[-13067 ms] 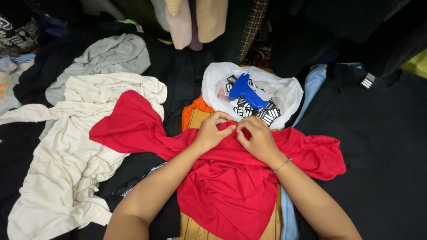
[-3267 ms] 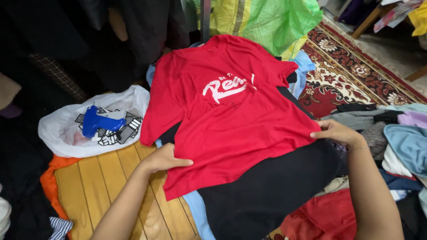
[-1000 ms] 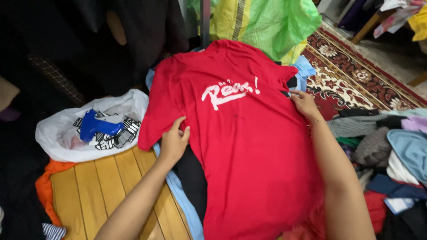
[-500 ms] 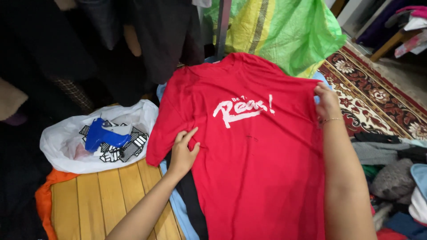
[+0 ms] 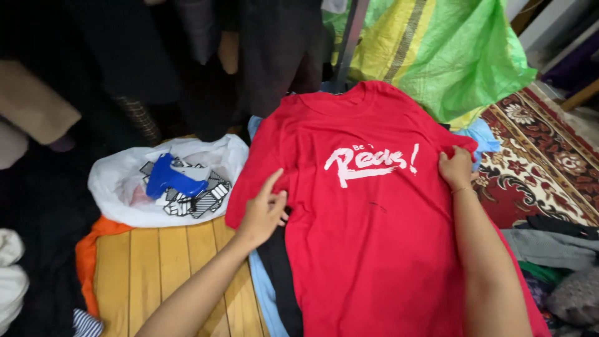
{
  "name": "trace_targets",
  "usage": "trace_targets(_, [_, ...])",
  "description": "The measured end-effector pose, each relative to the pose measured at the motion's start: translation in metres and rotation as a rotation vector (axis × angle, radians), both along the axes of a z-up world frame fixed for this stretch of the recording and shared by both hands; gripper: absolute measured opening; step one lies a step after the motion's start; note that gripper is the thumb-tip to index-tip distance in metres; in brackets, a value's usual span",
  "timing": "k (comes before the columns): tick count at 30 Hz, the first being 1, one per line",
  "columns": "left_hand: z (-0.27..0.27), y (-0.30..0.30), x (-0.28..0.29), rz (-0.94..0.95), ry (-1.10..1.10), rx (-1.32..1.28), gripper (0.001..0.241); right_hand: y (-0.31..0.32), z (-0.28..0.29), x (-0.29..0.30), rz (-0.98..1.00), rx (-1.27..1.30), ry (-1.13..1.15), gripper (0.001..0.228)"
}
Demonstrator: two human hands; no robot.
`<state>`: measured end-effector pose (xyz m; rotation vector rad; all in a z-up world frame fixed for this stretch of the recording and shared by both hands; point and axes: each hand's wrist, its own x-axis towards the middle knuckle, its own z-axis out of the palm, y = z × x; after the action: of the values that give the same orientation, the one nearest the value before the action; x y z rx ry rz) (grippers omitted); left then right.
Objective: The person folds a black t-shirt on a wooden surface, smoothing it out and folding the sleeves and bottom. They then pick up a red t-shirt, smooth it out, and fold it on top of the black one.
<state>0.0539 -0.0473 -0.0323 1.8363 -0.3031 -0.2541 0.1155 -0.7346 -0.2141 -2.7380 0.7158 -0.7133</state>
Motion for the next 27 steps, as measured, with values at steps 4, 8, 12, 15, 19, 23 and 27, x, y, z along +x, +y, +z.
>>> trace_targets(4, [-0.018,0.035,0.04,0.195,-0.2,0.198,0.036,0.128,0.069,-0.002,-0.087,0.103,0.078,0.056])
trace_targets(8, [-0.044,0.057,0.086,0.351,-0.736,0.416,0.016,0.284,0.126,-0.026,0.124,0.028,0.151,0.054])
trace_targets(12, [-0.047,0.053,0.111,0.228,-0.526,0.522,0.04,0.389,0.127,-0.034,0.426,-0.008,0.103,0.049])
trace_targets(15, [-0.042,0.05,0.115,0.143,-0.434,0.698,0.036,0.472,0.181,-0.07,0.634,0.093,0.229,0.054])
trace_targets(19, [-0.014,0.053,0.129,0.17,-0.41,0.53,0.04,0.514,0.199,-0.093,0.701,0.106,0.316,0.073])
trace_targets(23, [-0.016,0.066,0.185,0.253,-0.267,0.419,0.039,0.532,0.204,-0.105,0.742,0.086,0.363,0.083])
trace_targets(27, [-0.049,0.086,0.251,0.2,-0.15,0.339,0.042,0.549,0.2,-0.11,0.833,0.016,0.393,0.092])
